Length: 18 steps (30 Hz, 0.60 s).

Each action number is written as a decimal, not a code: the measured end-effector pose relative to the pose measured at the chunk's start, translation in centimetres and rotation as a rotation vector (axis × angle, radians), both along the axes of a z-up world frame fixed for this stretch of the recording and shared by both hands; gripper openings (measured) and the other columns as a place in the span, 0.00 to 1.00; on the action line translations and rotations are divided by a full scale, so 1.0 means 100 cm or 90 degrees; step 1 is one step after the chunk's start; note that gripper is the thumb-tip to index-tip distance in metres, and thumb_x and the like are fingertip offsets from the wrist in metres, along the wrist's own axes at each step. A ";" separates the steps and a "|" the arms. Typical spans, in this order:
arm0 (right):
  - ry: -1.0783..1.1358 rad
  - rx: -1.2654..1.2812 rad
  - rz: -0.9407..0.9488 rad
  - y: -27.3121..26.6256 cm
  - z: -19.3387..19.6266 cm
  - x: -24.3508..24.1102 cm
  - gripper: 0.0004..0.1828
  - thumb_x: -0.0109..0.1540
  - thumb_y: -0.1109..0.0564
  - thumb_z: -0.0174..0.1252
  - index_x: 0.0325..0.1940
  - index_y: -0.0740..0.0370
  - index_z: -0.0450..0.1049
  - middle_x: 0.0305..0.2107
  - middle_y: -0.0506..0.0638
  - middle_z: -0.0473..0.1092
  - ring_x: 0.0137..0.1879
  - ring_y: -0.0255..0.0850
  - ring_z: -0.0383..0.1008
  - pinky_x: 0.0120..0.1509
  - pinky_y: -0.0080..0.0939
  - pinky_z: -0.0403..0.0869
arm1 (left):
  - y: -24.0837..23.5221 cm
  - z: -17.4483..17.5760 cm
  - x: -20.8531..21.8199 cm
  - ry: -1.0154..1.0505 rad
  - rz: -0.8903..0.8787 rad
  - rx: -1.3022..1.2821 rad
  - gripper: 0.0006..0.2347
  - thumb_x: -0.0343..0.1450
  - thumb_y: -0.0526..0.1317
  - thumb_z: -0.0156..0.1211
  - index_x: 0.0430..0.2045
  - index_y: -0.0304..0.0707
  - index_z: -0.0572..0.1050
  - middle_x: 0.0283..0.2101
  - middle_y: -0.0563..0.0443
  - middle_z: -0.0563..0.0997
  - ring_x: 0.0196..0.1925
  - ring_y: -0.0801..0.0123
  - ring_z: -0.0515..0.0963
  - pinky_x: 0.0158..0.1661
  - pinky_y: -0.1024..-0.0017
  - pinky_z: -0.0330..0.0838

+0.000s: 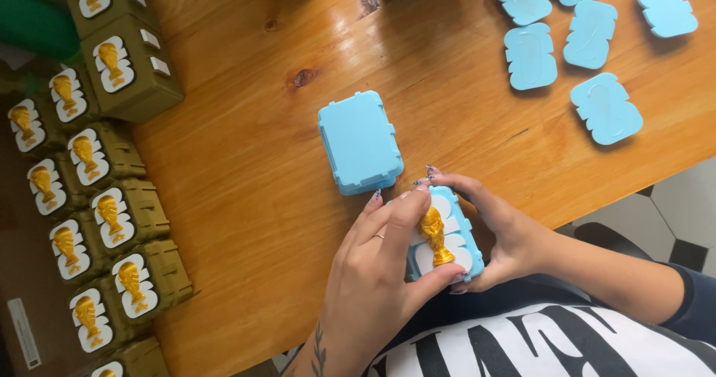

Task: Assembling small plastic cases by joining two halves and stacking the finished units.

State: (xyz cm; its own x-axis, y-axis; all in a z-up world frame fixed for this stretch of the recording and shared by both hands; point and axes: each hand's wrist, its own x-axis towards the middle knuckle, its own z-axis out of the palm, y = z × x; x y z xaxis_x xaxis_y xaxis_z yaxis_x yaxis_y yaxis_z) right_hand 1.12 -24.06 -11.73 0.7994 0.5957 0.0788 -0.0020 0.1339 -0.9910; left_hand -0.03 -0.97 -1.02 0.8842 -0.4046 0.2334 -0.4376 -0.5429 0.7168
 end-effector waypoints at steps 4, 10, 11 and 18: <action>-0.045 -0.005 0.000 0.000 0.000 0.000 0.68 0.46 0.58 0.81 0.79 0.60 0.43 0.76 0.58 0.47 0.85 0.52 0.41 0.84 0.53 0.49 | -0.001 0.001 0.001 -0.043 -0.029 0.059 0.33 0.65 0.48 0.74 0.62 0.34 0.66 0.56 0.42 0.80 0.65 0.53 0.77 0.68 0.49 0.65; -0.122 -0.038 -0.014 0.000 0.006 0.005 0.66 0.46 0.56 0.81 0.79 0.62 0.46 0.75 0.60 0.50 0.85 0.52 0.42 0.85 0.55 0.48 | 0.002 -0.004 -0.004 -0.040 -0.024 0.017 0.30 0.66 0.48 0.73 0.60 0.33 0.68 0.57 0.37 0.79 0.67 0.48 0.75 0.67 0.53 0.67; -0.165 -0.060 -0.023 0.000 0.008 0.006 0.66 0.45 0.55 0.81 0.78 0.63 0.47 0.75 0.60 0.51 0.85 0.52 0.42 0.84 0.55 0.48 | 0.003 -0.004 -0.004 -0.046 -0.023 -0.011 0.30 0.66 0.48 0.73 0.59 0.34 0.68 0.59 0.36 0.79 0.68 0.48 0.74 0.67 0.55 0.67; -0.365 -0.057 -0.056 -0.007 0.043 0.014 0.66 0.43 0.49 0.82 0.77 0.63 0.51 0.70 0.59 0.60 0.81 0.50 0.55 0.89 0.60 0.47 | 0.020 -0.024 -0.026 0.226 0.131 -0.468 0.23 0.74 0.42 0.65 0.62 0.33 0.69 0.67 0.39 0.78 0.71 0.57 0.77 0.68 0.62 0.71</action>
